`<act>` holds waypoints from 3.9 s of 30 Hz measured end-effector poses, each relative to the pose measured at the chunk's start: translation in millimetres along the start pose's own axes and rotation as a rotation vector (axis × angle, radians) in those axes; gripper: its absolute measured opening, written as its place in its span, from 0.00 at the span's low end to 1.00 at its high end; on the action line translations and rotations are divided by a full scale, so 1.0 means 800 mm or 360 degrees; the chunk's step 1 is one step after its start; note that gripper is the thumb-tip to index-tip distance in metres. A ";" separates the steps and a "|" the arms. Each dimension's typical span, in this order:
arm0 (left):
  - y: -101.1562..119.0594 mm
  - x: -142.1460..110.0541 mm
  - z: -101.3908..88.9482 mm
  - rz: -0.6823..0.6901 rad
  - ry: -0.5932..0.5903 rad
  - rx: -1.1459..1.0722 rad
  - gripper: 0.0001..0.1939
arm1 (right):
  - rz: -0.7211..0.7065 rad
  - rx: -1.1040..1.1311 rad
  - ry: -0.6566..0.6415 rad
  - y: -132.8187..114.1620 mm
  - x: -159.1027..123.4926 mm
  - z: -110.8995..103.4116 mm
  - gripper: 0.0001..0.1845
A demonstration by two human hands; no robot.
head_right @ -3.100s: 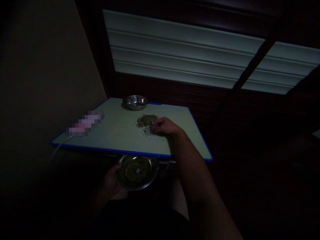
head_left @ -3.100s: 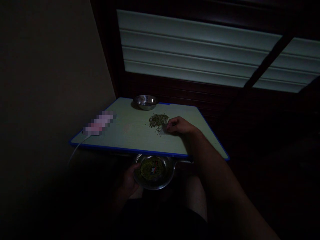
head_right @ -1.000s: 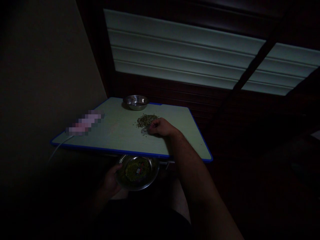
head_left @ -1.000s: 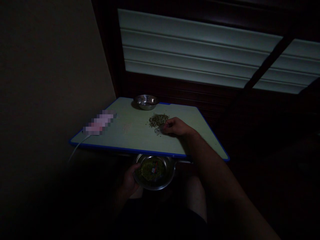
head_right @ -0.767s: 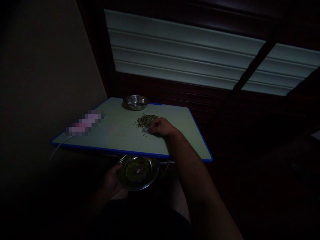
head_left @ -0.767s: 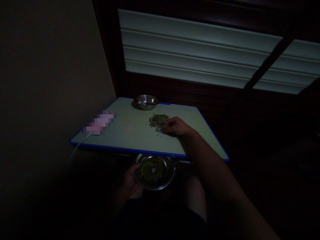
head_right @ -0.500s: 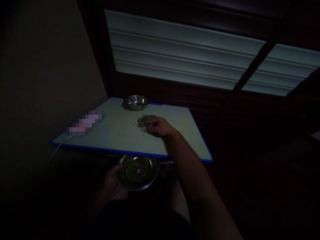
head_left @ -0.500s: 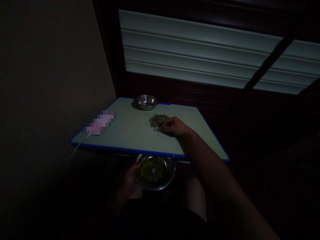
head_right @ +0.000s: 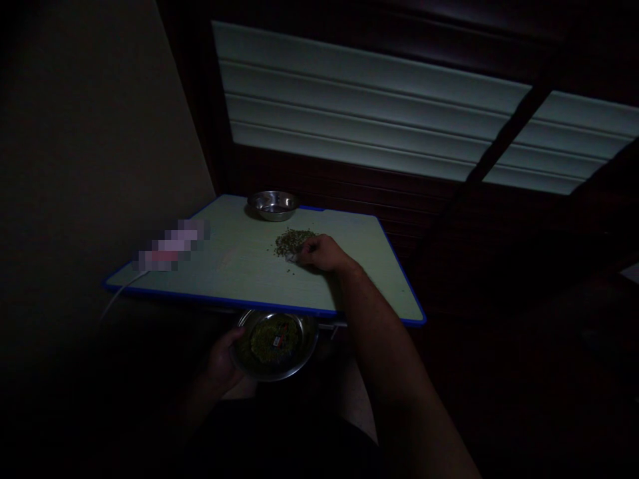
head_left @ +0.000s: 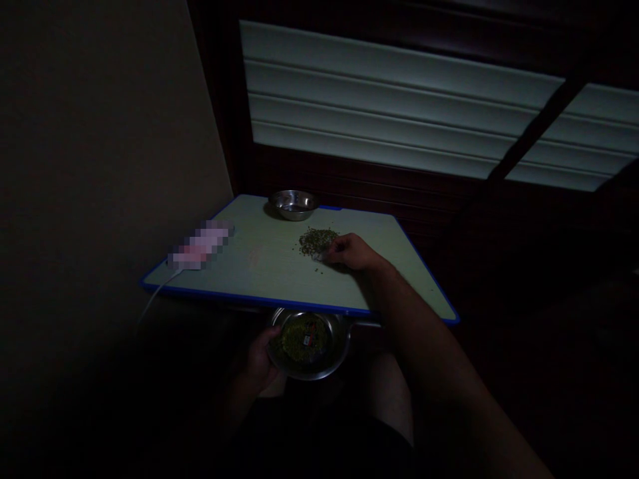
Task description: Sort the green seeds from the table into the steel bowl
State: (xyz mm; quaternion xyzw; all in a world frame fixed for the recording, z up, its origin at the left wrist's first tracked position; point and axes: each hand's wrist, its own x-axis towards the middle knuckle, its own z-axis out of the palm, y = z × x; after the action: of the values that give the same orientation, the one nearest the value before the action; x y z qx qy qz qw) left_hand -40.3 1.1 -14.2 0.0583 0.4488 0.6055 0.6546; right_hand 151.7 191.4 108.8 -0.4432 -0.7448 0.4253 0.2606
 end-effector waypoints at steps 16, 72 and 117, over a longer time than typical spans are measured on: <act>0.002 -0.002 0.004 -0.0023 0.0019 -0.0044 0.08 | -0.0090 0.0026 0.0232 0.011 -0.001 -0.017 0.08; 0.001 0.004 -0.001 -0.0015 0.0022 -0.0007 0.07 | -0.0010 0.0192 0.0031 0.005 -0.008 -0.016 0.10; -0.003 0.007 -0.006 -0.0043 0.0011 0.0006 0.11 | 0.0010 0.0164 -0.0067 0.005 -0.010 -0.015 0.10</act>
State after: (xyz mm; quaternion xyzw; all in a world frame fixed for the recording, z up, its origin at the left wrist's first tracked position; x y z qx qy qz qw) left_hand -42.7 3.2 -21.8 0.0513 0.4529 0.5959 0.6611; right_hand 166.4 190.1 111.6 -0.4224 -0.7259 0.4731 0.2661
